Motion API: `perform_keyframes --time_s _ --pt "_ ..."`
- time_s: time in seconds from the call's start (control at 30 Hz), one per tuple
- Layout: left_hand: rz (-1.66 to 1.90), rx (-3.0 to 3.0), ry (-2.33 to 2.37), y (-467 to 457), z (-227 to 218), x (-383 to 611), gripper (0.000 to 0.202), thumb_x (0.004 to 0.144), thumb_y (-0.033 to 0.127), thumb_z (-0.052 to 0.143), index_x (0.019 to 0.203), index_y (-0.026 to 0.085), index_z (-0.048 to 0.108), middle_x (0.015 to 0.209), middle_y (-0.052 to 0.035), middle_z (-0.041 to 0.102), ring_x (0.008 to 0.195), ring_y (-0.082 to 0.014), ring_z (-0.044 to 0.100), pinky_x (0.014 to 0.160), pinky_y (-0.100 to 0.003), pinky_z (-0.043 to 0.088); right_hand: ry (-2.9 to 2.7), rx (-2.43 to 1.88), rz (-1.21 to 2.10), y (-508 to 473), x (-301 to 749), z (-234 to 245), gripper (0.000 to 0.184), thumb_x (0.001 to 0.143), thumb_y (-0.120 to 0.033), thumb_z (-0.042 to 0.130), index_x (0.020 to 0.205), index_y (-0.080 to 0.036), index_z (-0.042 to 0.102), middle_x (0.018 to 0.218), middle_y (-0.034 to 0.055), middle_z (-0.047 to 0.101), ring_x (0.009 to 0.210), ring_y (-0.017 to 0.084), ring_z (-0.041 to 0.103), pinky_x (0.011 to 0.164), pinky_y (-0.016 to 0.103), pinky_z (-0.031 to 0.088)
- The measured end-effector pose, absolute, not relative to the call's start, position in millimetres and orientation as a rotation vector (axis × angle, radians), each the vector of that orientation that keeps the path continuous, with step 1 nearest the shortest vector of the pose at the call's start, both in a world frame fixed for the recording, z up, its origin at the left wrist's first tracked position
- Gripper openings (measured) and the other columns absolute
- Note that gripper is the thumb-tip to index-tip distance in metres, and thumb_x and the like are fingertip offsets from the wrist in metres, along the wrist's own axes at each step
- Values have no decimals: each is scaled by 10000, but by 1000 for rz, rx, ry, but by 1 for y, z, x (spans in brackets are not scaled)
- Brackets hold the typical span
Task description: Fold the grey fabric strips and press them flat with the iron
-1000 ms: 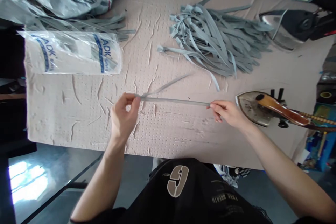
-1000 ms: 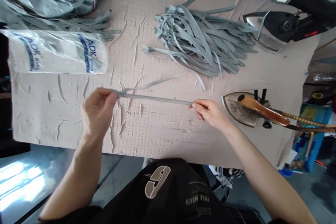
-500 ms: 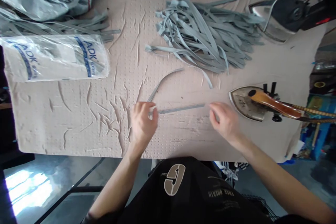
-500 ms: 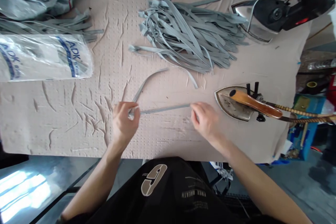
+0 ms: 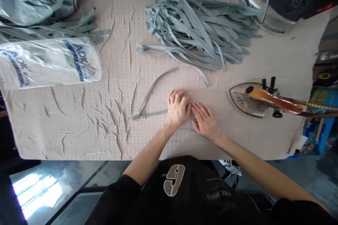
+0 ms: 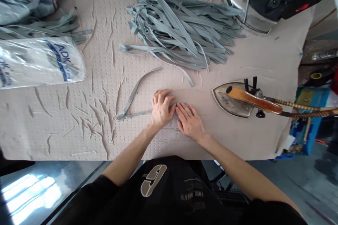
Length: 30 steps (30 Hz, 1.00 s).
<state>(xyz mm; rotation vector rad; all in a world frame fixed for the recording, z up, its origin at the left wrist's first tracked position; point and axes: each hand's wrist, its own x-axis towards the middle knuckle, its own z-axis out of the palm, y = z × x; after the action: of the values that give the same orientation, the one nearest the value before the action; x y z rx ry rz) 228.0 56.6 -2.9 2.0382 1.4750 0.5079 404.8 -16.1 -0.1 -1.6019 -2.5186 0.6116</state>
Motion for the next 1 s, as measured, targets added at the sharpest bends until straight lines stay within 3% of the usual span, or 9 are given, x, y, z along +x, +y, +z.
perform_keyframes --time_s 0.3,0.53,0.67,0.73,0.8,0.87,0.93,1.0 --pt "519 2052 1573 57 -3 236 261 964 326 578 1198 216 612 1410 -156 576 1393 -325 467 1223 -578 290 -2497 -1657 602 -12 409 -1 579 1001 -253 418 1559 -99 431 1605 168 412 1527 279 353 1258 575 268" --pt "561 2084 1619 57 -6 239 314 955 361 610 1218 189 611 1411 -164 573 1383 -337 470 1239 -564 283 -2505 -1589 488 -8 406 0 565 994 -221 421 1537 -66 434 1565 191 477 1504 278 396 1252 565 285" --pt "553 2121 1623 56 -8 239 371 962 389 608 1265 175 602 1431 -171 564 1394 -334 460 1241 -573 275 -2344 -1428 335 9 443 47 640 924 -156 541 1552 -197 428 1489 136 579 1434 271 492 1215 562 363" --pt "528 2126 1611 56 -9 238 392 975 387 584 1313 188 588 1478 -166 541 1438 -330 425 1249 -585 257 -2231 -1458 192 19 471 84 670 862 -117 627 1505 -258 503 1412 111 631 1343 289 574 1170 562 424" --pt "508 2127 1587 56 -10 238 417 978 377 576 1354 197 576 1525 -160 514 1477 -333 389 1256 -598 238 -2055 -1525 95 29 490 117 598 847 -71 621 1409 -275 608 1290 93 687 1230 269 643 1071 489 520" --pt "508 2128 1573 56 -11 237 434 975 364 577 1376 200 570 1551 -154 500 1496 -337 373 1259 -602 232 -1987 -1566 264 40 489 133 415 892 -84 572 1243 -262 702 1151 67 738 1101 227 699 984 420 568" --pt "523 2136 1573 56 -12 237 440 973 362 580 1384 205 570 1561 -147 495 1502 -338 373 1259 -601 237 -1947 -1557 720 53 467 125 254 948 -165 533 1091 -235 731 1058 46 767 989 183 726 926 369 589" --pt "541 2150 1584 55 -14 238 447 971 363 585 1389 207 567 1558 -143 501 1500 -339 378 1258 -597 247 -1676 -1560 1324 71 434 98 292 993 -289 482 1139 -193 716 1132 80 764 1026 181 728 925 367 597"
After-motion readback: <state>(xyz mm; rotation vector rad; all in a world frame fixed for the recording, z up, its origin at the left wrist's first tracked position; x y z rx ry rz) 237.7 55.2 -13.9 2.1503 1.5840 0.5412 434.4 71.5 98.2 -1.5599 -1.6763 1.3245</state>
